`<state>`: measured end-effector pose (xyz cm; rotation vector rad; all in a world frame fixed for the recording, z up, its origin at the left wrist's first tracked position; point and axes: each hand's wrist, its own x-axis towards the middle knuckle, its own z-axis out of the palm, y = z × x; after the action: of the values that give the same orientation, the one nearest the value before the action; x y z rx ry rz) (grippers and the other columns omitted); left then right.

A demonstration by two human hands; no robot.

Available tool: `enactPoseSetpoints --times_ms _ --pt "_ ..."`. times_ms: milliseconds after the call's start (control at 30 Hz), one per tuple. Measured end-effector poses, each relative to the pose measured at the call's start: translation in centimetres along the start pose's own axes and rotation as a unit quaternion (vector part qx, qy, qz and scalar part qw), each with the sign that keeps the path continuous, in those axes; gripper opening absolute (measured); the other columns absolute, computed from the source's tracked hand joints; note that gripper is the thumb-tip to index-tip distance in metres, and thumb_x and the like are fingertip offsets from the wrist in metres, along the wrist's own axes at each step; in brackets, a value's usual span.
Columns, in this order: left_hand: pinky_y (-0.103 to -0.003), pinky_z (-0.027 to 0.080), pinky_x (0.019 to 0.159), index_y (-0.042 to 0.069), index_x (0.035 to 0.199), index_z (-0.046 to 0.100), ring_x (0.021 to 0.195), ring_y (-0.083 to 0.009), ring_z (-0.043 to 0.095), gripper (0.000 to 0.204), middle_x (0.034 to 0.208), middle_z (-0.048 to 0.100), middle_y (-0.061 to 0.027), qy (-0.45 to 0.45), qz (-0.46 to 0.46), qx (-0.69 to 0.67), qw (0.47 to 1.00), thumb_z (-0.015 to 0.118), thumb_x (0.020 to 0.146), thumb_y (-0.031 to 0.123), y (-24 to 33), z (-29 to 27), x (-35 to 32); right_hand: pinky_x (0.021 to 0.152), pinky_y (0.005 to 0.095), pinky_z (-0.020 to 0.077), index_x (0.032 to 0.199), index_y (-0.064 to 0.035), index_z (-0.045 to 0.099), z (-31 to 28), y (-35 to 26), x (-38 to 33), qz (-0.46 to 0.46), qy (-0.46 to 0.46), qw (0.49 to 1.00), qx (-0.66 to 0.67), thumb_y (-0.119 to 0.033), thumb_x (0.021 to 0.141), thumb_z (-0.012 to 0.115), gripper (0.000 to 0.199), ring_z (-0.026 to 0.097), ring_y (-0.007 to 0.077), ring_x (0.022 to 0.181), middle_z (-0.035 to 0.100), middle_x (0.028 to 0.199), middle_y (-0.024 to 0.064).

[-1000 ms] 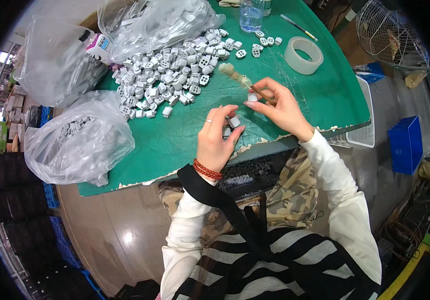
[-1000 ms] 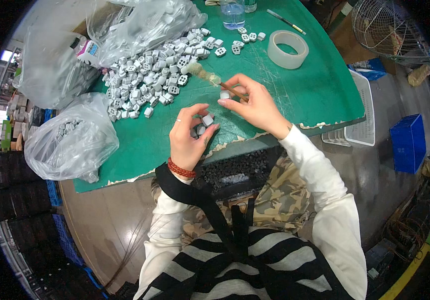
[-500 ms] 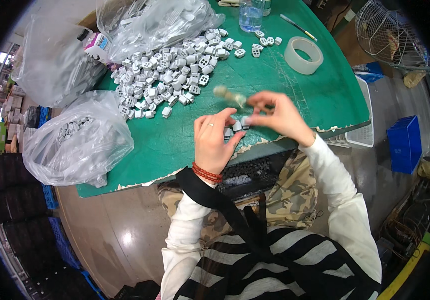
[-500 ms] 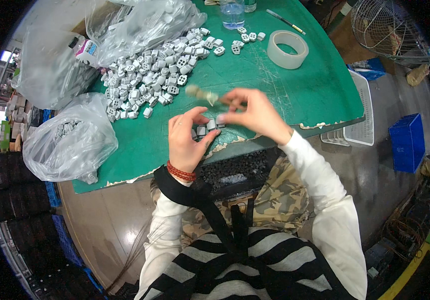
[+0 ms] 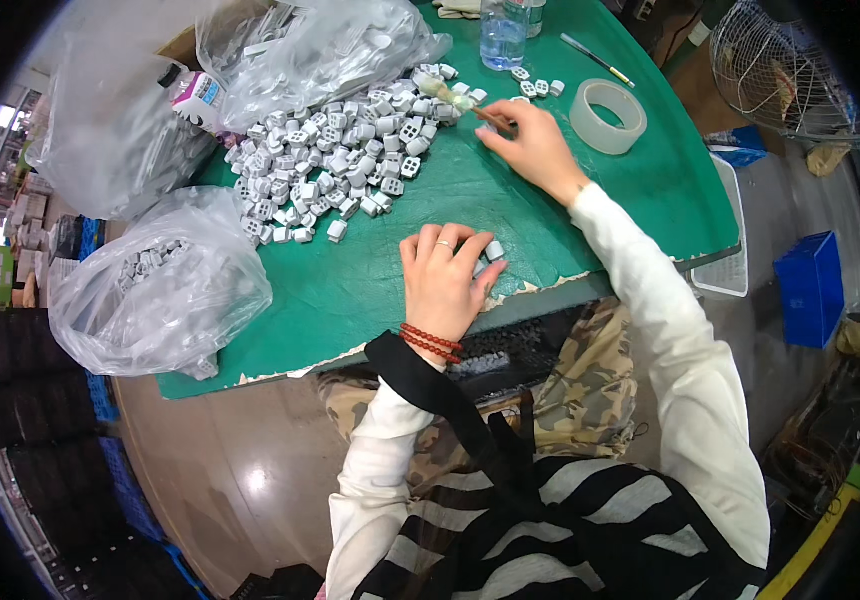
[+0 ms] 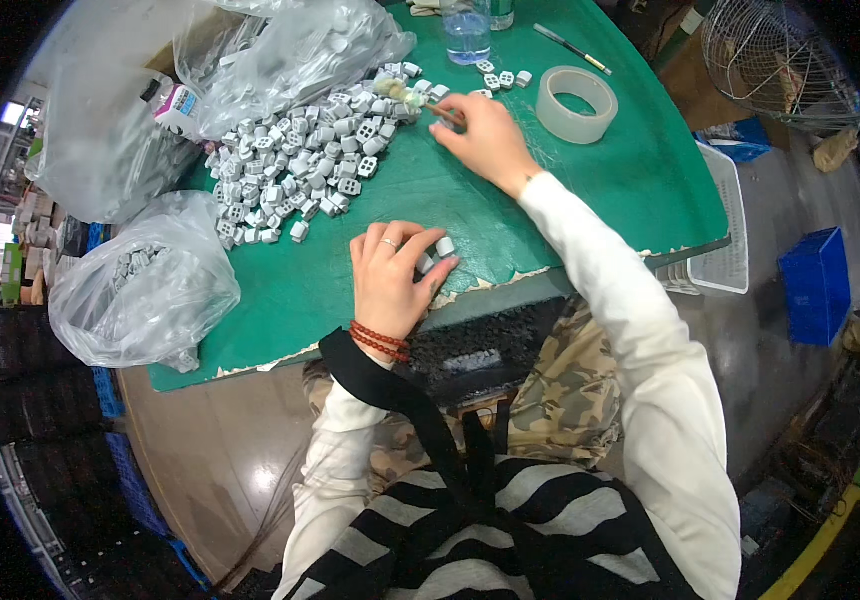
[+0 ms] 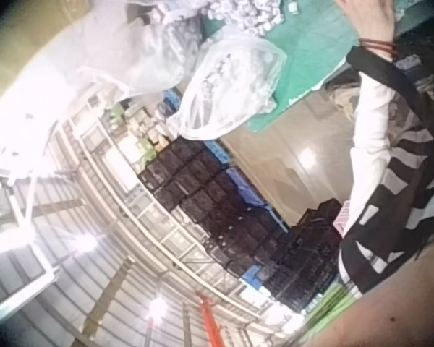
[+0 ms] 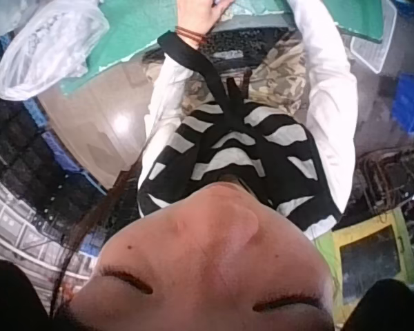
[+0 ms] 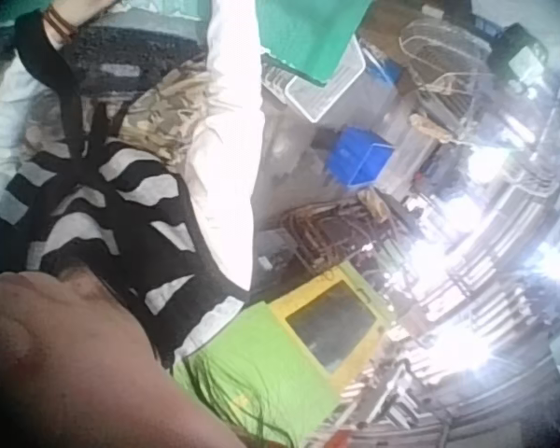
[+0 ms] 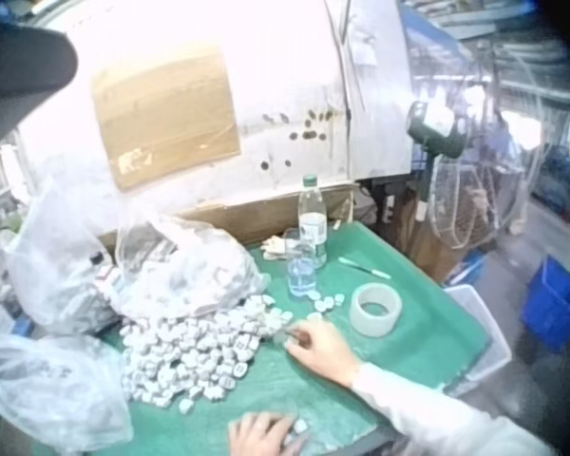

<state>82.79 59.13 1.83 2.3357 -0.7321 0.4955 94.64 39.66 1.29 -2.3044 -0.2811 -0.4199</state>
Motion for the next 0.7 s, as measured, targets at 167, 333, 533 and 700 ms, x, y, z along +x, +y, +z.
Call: enactPoseSetpoints --times_ms 167,333,533,700 --pt "-0.036 0.039 0.081 0.011 0.094 0.067 0.087 -0.0223 0.056 0.033 0.086 0.061 -0.0011 -0.025 -0.023 -0.033 0.999 0.081 0.067 0.024 -0.8 -0.4 -0.4 0.072 0.0307 0.0491 0.103 -0.0024 0.066 -2.7 -3.7 -7.2 0.073 -0.115 0.943 0.304 -0.021 0.083 0.075 0.029 0.061 0.0111 0.091 0.066 0.097 0.0058" --pt "-0.035 0.042 0.079 0.01 0.098 0.067 0.088 -0.0244 0.058 0.037 0.089 0.061 -0.0046 -0.029 -0.02 -0.092 0.995 0.082 0.067 0.022 -1.2 0.3 -0.5 0.065 0.0237 0.0491 0.104 -0.0031 0.057 -4.4 -4.3 -9.9 0.059 -0.171 0.969 0.168 -0.008 0.077 0.079 0.035 0.059 0.0079 0.088 0.061 0.099 0.0003" --pt "-0.037 0.041 0.083 0.012 0.108 0.067 0.096 -0.0244 0.056 0.048 0.102 0.062 -0.003 -0.018 0.015 0.017 1.0 0.08 0.068 0.035 0.7 -0.8 0.7 0.062 0.0258 0.0418 0.097 -0.0044 0.053 -9.6 -1.9 -3.7 0.09 0.004 0.977 0.194 -0.026 0.097 0.052 0.022 0.051 0.0098 0.071 0.054 0.078 0.0011" --pt "-0.037 0.041 0.078 0.012 0.105 0.066 0.093 -0.0236 0.055 0.039 0.1 0.06 -0.0017 -0.013 0.053 0.02 0.998 0.078 0.072 0.03 0.3 1.5 0.9 0.077 0.0434 0.0512 0.095 -0.0027 0.066 -14.9 -1.2 8.4 -0.056 0.131 0.982 -0.127 -0.025 0.084 0.064 0.025 0.068 0.0305 0.089 0.067 0.091 0.0246"
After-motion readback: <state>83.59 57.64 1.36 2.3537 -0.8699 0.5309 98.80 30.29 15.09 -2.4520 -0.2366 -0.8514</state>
